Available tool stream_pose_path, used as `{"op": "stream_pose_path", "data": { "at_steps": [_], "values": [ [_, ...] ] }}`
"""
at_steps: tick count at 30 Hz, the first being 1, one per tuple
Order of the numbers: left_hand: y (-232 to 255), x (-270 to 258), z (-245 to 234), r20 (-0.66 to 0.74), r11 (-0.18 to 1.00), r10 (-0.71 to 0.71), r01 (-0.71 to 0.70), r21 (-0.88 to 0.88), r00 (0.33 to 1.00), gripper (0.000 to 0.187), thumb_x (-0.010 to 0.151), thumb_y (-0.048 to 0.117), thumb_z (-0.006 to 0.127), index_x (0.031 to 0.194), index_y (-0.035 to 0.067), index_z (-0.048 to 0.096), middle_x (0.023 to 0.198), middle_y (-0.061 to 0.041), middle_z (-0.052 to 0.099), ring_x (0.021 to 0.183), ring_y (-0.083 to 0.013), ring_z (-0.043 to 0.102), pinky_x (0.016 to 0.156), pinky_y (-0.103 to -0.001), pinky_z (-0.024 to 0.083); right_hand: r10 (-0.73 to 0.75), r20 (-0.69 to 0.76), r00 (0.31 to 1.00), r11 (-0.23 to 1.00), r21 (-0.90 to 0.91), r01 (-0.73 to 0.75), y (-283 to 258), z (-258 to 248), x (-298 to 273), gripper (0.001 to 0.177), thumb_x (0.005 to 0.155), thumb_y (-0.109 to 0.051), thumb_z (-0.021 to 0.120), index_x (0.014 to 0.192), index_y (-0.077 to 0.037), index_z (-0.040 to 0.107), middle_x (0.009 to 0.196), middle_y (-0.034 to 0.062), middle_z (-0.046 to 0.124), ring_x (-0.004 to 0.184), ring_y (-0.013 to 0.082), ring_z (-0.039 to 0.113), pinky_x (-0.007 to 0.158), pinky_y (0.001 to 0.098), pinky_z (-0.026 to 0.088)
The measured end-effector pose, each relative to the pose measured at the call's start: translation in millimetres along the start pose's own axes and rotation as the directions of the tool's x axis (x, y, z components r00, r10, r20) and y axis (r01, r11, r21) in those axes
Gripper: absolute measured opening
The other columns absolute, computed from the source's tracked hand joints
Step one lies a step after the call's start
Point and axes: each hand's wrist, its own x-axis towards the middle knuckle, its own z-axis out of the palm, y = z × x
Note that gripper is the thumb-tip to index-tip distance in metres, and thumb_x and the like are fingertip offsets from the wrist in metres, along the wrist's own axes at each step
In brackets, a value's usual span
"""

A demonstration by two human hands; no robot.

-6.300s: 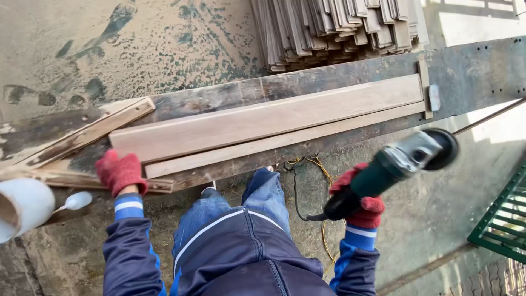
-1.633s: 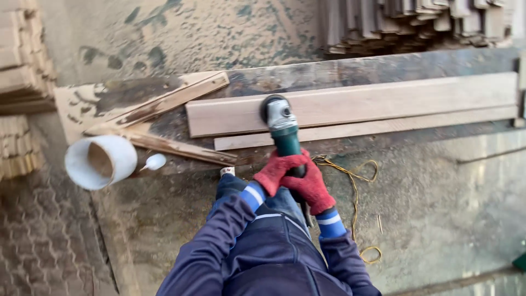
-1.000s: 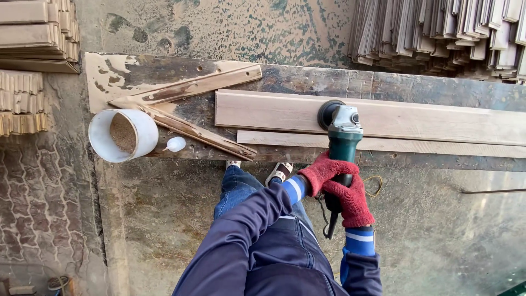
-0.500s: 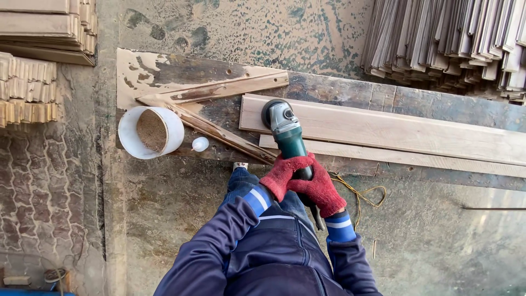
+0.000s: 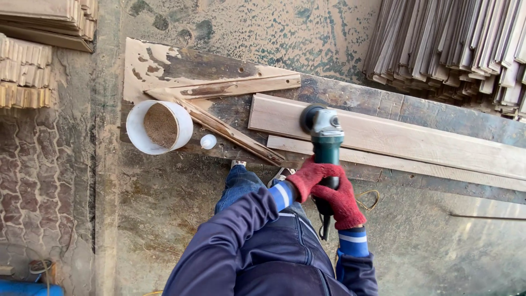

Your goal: Sanding a wooden plank using an angle grinder with a sanding disc attachment on a workbench.

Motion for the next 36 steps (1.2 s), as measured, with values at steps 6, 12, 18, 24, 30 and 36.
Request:
{"op": "stream_pose_path", "data": {
  "at_steps": [6,12,18,24,30,36],
  "values": [
    [44,-46,-45,-0.135,0.994,-0.002,-0.013,-0.113,0.991,0.069,0.067,0.009,0.092,0.128,0.008,0.060,0.093,-0.022,0.070,0.079,-0.0429,0.075,0.066,-0.051,0.068,0.041,0.185,0.982,0.978,-0.207,-0.002,-38,52,0,0.069,0.044,-0.019,0.102,0.107,-0.016,0.074,0.088,0.0102,0.071,0.081,0.0225,0.065,0.074,0.0362,0.054],
    [12,-10,3,-0.033,0.999,-0.042,0.042,-0.010,0.999,0.068,0.071,0.009,0.088,0.131,0.006,0.057,0.092,-0.018,0.067,0.080,-0.0451,0.074,0.067,-0.053,0.068,-0.007,0.027,1.000,0.996,-0.088,0.010,6,-3,10,0.055,0.048,-0.009,0.094,0.100,-0.017,0.077,0.079,0.0079,0.070,0.068,0.0190,0.066,0.064,0.0327,0.055],
    [-35,13,78,0.082,0.992,-0.057,0.047,0.120,0.995,0.063,0.059,0.009,0.090,0.117,-0.002,0.067,0.084,-0.017,0.068,0.083,-0.0370,0.073,0.073,-0.054,0.062,0.023,-0.164,0.986,0.992,0.128,-0.001,57,-75,10,0.048,0.056,-0.007,0.089,0.099,-0.010,0.067,0.070,0.0130,0.063,0.054,0.0263,0.065,0.049,0.0380,0.054],
    [-21,2,82,0.112,0.987,-0.064,0.047,0.154,0.992,0.060,0.058,0.003,0.087,0.115,0.001,0.067,0.078,-0.025,0.068,0.074,-0.0443,0.072,0.066,-0.056,0.061,-0.010,-0.197,0.980,0.976,0.213,0.052,56,-76,18,0.044,0.060,-0.004,0.087,0.097,-0.004,0.062,0.071,0.0183,0.063,0.052,0.0325,0.067,0.043,0.0458,0.057],
    [10,-14,35,0.020,0.991,-0.027,0.024,0.134,0.999,0.065,0.056,0.005,0.089,0.118,0.002,0.068,0.079,-0.024,0.069,0.078,-0.0415,0.074,0.069,-0.050,0.061,-0.006,-0.101,0.995,0.986,0.166,0.022,48,-33,13,0.046,0.058,-0.002,0.088,0.097,-0.002,0.062,0.074,0.0170,0.064,0.059,0.0319,0.068,0.050,0.0445,0.057],
    [48,-27,-17,-0.046,0.998,0.042,-0.040,0.049,0.998,0.068,0.057,0.011,0.094,0.119,0.001,0.068,0.085,-0.024,0.069,0.085,-0.0400,0.073,0.074,-0.050,0.059,-0.065,0.051,0.997,0.996,0.063,0.062,14,29,20,0.051,0.057,-0.002,0.090,0.103,-0.006,0.069,0.072,0.0205,0.064,0.059,0.0329,0.070,0.048,0.0422,0.057]
  ]
}}
